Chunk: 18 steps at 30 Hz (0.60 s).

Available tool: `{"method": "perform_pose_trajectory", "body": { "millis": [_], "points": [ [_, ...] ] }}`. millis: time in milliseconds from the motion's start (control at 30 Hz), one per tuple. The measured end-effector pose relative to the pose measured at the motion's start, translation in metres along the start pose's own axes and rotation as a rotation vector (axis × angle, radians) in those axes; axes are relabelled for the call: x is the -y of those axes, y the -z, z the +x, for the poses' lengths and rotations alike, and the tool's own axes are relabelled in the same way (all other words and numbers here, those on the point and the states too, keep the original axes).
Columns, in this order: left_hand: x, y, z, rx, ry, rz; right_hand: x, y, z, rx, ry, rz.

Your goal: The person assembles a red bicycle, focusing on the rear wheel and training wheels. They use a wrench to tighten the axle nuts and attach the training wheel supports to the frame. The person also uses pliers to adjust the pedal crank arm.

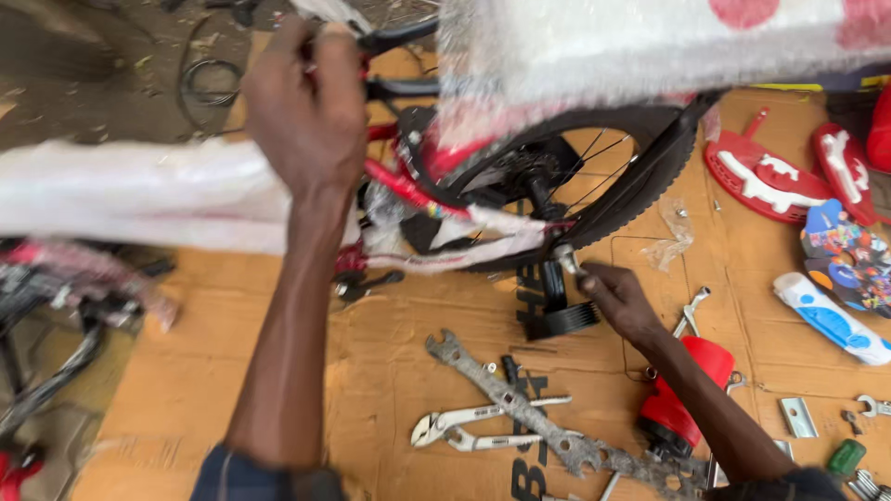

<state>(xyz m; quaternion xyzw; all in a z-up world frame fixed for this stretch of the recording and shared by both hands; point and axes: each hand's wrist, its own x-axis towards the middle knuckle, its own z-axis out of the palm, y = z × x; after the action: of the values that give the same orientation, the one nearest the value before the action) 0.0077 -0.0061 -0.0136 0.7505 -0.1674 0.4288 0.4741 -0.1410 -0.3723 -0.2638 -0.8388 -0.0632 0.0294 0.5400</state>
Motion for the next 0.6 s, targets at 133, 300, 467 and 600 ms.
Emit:
{"method": "perform_pose_trajectory", "body": {
  "millis": [133, 300, 467, 600],
  "points": [
    [0.002, -0.002, 0.000, 0.003, 0.054, 0.088, 0.064, -0.030, -0.009, -0.187, -0.040, -0.134],
    [0.001, 0.004, -0.008, -0.014, 0.072, 0.091, 0.061, -0.027, 0.002, -0.250, 0.078, -0.232],
    [0.023, -0.013, 0.016, -0.038, 0.074, 0.073, 0.060, -0.014, 0.048, -0.162, 0.054, -0.285],
    [0.037, -0.021, 0.017, -0.074, -0.008, 0.171, 0.078, 0.001, 0.055, -0.147, 0.218, -0.147]
  ]
}}
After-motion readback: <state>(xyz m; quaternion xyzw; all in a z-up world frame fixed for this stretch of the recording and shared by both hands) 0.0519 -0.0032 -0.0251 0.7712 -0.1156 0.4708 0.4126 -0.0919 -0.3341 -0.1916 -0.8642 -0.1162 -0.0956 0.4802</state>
